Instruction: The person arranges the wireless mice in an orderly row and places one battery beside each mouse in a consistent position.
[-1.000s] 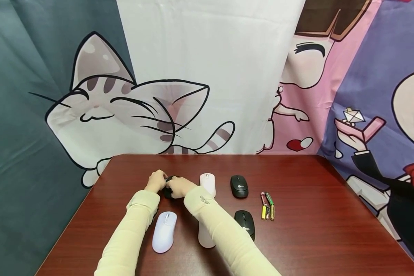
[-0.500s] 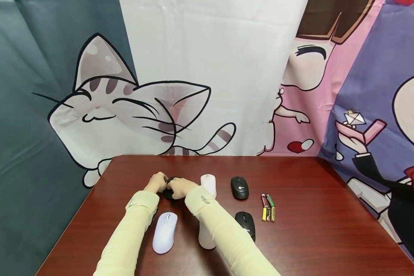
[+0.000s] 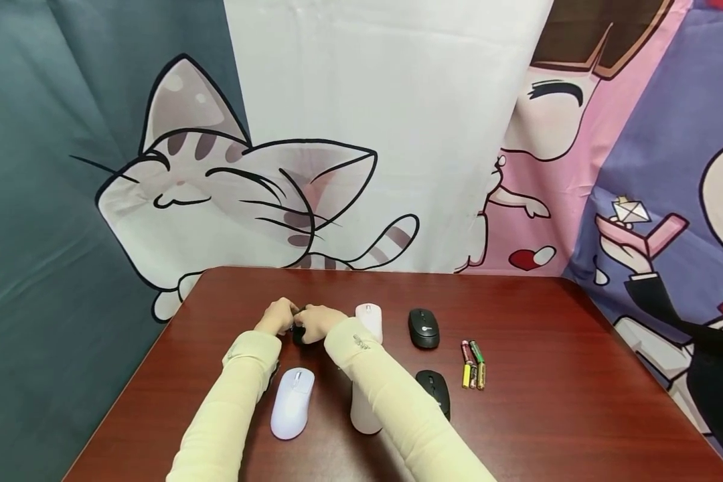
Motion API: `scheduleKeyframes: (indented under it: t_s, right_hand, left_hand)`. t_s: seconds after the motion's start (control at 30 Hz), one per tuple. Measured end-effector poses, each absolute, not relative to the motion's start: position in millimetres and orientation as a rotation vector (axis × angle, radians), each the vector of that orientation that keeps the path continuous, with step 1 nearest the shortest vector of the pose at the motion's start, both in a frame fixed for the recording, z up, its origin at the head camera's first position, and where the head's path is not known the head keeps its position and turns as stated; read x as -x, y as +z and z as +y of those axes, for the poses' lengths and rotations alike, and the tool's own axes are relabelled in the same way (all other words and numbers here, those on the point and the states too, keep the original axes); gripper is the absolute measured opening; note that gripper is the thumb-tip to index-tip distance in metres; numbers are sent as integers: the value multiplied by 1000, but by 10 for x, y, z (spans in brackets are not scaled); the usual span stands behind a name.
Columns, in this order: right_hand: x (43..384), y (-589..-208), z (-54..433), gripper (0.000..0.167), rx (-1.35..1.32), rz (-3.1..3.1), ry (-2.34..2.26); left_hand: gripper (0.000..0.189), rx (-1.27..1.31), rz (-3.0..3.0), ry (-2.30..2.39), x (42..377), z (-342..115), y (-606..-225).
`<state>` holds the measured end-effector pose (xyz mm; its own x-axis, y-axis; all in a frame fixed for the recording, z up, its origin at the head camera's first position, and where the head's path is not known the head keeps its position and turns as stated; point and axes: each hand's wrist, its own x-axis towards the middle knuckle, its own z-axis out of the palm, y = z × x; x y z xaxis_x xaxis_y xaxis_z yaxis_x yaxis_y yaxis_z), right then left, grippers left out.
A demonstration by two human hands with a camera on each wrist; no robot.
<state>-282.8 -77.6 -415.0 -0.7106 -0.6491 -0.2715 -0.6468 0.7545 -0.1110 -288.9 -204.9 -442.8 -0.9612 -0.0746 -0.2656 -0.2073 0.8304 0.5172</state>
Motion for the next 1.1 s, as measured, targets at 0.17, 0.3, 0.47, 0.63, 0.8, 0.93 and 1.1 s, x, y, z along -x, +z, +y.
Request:
scheduleKeyframes:
  t_s: [0.17,0.3,0.47,0.63,0.8,0.93,1.1]
  right_hand:
    - [2905,-4114,-730,45,1057,2536,-58]
    - [2957,-4104,-700,46,1079,2484,-99]
    - [2971,-4088,-701,41,1060,2543,-113]
    - [2974,-4007,-705,40,1069,2566,-118]
    - [2978,-3871,-630,38,1144,2552,-128]
    - [2979,-3756,-544,36,1172,2529,-184]
    - [2972,-3651,-390,35,1199,2511,-190]
  left_hand:
    - [35,169,2792,838,2850,-2069,-4403]
    - [39,169,2782,858,2838,-2093,-4393]
    - [41,168,2777,853,2844,-2128,-4381]
    - [41,138,2800,834,2865,-2157,-4363]
    - [39,78,2886,745,2860,-2110,-4288]
    - [28,14,3015,563,2850,-2062,-4219]
    - [22,-137,3151,422,2826,-1973,-4078]
